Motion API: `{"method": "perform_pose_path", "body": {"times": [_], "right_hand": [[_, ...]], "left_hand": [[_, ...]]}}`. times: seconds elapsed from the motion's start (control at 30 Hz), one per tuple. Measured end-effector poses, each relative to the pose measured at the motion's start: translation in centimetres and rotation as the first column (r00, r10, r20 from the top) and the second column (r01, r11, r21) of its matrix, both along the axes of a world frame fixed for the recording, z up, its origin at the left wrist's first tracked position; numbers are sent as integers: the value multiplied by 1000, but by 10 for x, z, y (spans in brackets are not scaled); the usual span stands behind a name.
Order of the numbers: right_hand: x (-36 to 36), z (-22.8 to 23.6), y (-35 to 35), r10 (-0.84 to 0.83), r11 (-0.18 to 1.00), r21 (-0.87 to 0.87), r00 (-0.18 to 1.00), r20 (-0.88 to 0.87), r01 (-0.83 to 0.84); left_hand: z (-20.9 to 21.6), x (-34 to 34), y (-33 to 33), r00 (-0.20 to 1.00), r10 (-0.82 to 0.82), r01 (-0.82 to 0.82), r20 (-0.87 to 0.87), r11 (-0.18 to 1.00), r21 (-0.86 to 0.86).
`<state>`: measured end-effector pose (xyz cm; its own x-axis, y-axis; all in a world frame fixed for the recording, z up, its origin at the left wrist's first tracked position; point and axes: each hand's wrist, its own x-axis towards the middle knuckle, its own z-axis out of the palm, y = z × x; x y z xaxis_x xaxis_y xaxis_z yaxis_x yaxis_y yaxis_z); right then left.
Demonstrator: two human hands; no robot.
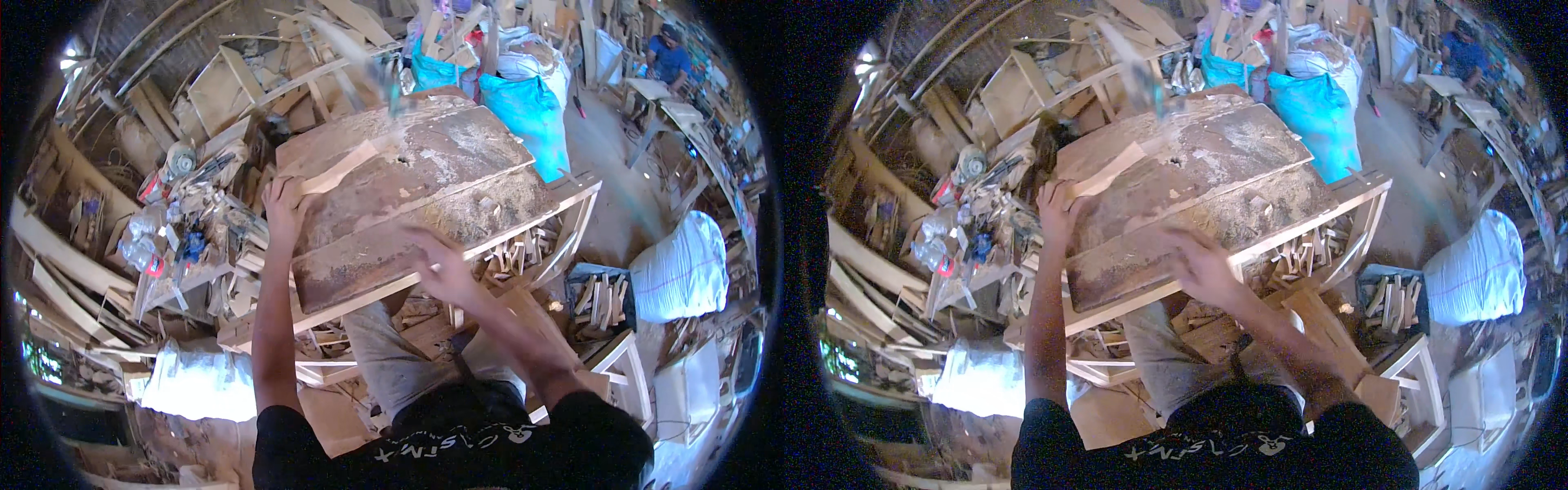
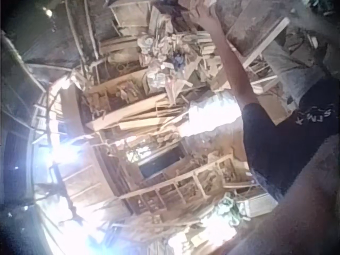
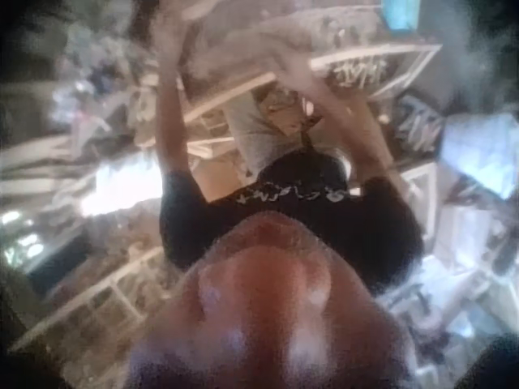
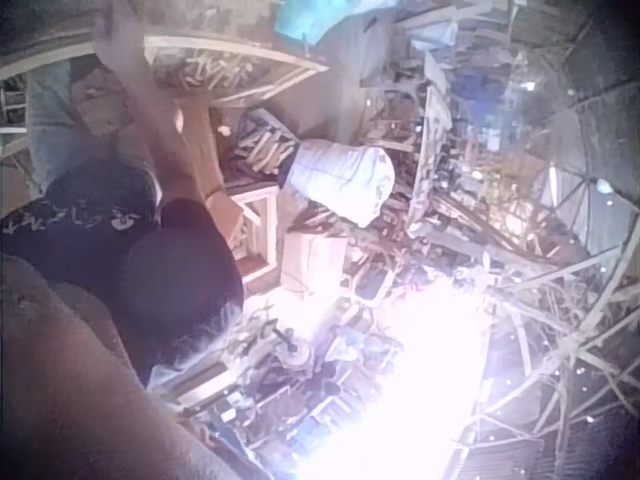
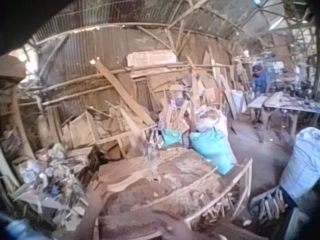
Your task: The person saws curved shapes from pieces of wood using a band saw, handling individual wooden slats by hand to guide them through the blade.
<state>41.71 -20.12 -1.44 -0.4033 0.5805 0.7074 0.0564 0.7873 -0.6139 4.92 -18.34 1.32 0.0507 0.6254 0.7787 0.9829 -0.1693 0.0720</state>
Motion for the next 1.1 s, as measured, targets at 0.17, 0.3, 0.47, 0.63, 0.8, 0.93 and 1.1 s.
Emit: {"method": "perform_pose_path", "body": {"times": [0.17,0.3,0.47,0.63,0.8,0.93,1.1], "right_hand": [[98,-51,-48,-215,934,-288,976,21,212],[106,-52,-51,-220,902,-382,975,-11,199],[101,-47,-46,-235,932,-279,972,25,232],[118,-73,-76,-233,873,-423,970,73,241],[139,-109,-120,-234,794,-570,972,35,212],[157,-119,-147,-247,739,-602,953,175,302],[172,-125,-165,-278,670,-679,950,145,300]], "left_hand": [[25,51,-64,997,-62,54,40,984,172],[27,96,-101,986,-122,100,113,977,186],[-4,128,-124,928,-145,107,342,986,126],[-23,157,-141,532,-86,167,843,986,-4],[-27,214,-151,-365,-80,421,927,874,241],[-35,244,-150,-512,-6,529,859,785,321],[-43,270,-144,-583,43,587,811,713,384]]}}
